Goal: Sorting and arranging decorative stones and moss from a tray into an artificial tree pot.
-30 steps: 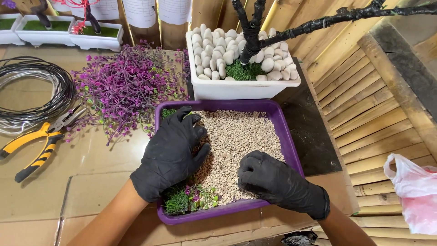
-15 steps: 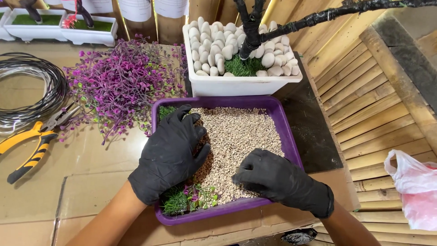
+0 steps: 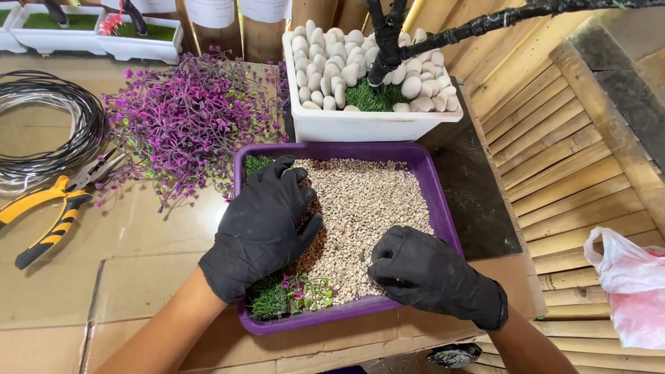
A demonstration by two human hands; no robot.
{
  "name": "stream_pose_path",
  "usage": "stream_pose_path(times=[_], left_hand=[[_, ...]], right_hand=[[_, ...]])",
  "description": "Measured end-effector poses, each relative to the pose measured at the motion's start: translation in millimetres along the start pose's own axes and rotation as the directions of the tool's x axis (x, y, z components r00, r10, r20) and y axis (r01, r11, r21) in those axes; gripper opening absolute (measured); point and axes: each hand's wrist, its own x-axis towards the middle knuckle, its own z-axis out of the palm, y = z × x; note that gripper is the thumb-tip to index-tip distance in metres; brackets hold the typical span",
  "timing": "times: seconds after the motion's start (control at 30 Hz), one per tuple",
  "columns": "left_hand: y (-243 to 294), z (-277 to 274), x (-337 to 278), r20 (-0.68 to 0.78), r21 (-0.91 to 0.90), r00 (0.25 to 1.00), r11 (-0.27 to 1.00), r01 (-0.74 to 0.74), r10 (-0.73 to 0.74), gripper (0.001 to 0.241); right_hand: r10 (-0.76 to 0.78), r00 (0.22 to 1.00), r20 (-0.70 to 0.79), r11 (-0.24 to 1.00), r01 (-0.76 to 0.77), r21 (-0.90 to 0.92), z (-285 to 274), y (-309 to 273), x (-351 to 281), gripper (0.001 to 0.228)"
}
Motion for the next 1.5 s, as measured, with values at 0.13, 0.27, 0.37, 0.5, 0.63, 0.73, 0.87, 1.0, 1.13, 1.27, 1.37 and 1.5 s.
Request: stream_pose_path(times=[0.13, 0.27, 0.37, 0.5, 0.63, 0.73, 0.87, 1.0, 1.13, 1.27, 1.37, 1.5], left_hand=[[0, -2, 1, -0.004, -0.056, 1.000, 0.998, -0.008, 0.008, 0.027], [1, -3, 1, 0.000, -0.046, 1.000, 0.999, 0.011, -0.011, 0.026], [1, -3, 2, 0.026, -0.066, 0.999, 0.998, 0.024, -0.023, 0.026], [1, -4, 2, -0.018, -0.083, 1.000, 0.997, 0.004, -0.005, 0.022], [-19, 64, -20, -0.163, -0.152, 0.985, 0.988, 0.034, -0.059, 0.041], [-25, 72, -23, -0.091, -0.097, 0.995, 0.995, 0.020, -0.029, 0.039], [-28, 79, -26, -0.108, -0.060, 0.994, 0.998, -0.008, 0.002, 0.049], [-26, 79, -26, -0.111, -0.147, 0.994, 0.989, -0.004, -0.012, 0.058], [-24, 77, -24, -0.110, -0.135, 0.994, 0.991, 0.006, -0.021, 0.061], [-15, 58, -19, -0.089, -0.098, 0.996, 0.995, 0.009, -0.018, 0.050], [-11, 43, -16, -0.082, -0.064, 0.997, 0.998, -0.003, -0.002, 0.040], [-4, 27, -12, -0.061, -0.028, 0.998, 0.999, -0.023, 0.021, 0.027]], right_hand=[[0.130, 0.990, -0.058, 0.991, -0.131, -0.016, -30, -13, -7, 0.005], [0.297, 0.914, -0.276, 0.955, -0.280, 0.101, -67, -8, -32, 0.016], [0.346, 0.908, -0.238, 0.928, -0.294, 0.227, -70, -9, -30, 0.014], [0.577, 0.809, -0.113, 0.813, -0.554, 0.178, -51, 9, -42, 0.022], [0.586, 0.767, -0.260, 0.806, -0.519, 0.286, -51, -1, -36, 0.010], [0.528, 0.805, -0.271, 0.845, -0.467, 0.260, -49, -3, -32, 0.012], [0.537, 0.791, -0.294, 0.832, -0.438, 0.341, -39, 8, -36, 0.013], [0.609, 0.740, -0.285, 0.779, -0.488, 0.395, -36, 24, -44, 0.011], [0.680, 0.685, -0.261, 0.705, -0.514, 0.488, -36, 20, -44, 0.010], [0.719, 0.658, -0.223, 0.668, -0.565, 0.485, -34, 14, -39, 0.009], [0.742, 0.630, -0.228, 0.648, -0.588, 0.484, -38, 7, -32, 0.008], [0.739, 0.557, -0.378, 0.672, -0.650, 0.356, -47, 14, -47, 0.016]])
